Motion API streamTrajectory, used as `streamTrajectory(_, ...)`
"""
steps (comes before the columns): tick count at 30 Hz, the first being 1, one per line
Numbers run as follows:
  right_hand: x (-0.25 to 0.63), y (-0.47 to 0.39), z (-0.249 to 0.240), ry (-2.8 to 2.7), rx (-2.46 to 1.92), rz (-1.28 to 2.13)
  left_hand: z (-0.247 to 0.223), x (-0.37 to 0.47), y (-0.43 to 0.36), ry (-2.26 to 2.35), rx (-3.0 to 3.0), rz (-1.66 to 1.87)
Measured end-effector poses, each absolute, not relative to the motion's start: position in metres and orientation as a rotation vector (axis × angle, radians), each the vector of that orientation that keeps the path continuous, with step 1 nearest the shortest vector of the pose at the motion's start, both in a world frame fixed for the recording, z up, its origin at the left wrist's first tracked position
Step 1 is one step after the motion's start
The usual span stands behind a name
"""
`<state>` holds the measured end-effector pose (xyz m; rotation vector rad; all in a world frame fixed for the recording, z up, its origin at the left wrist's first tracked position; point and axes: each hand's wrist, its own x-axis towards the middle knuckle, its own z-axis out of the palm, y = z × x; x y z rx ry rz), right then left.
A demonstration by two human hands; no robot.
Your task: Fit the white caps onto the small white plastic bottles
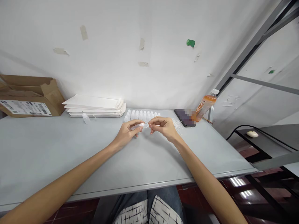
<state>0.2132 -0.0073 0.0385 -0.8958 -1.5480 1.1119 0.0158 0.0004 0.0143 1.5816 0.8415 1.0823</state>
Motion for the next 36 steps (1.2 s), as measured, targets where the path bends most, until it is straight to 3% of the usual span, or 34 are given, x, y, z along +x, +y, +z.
streamTrajectory(36,0.213,-0.001,0.032,-1.521,-1.018,1.134,0.004,0.017,0.0,1.132,2.132,1.116)
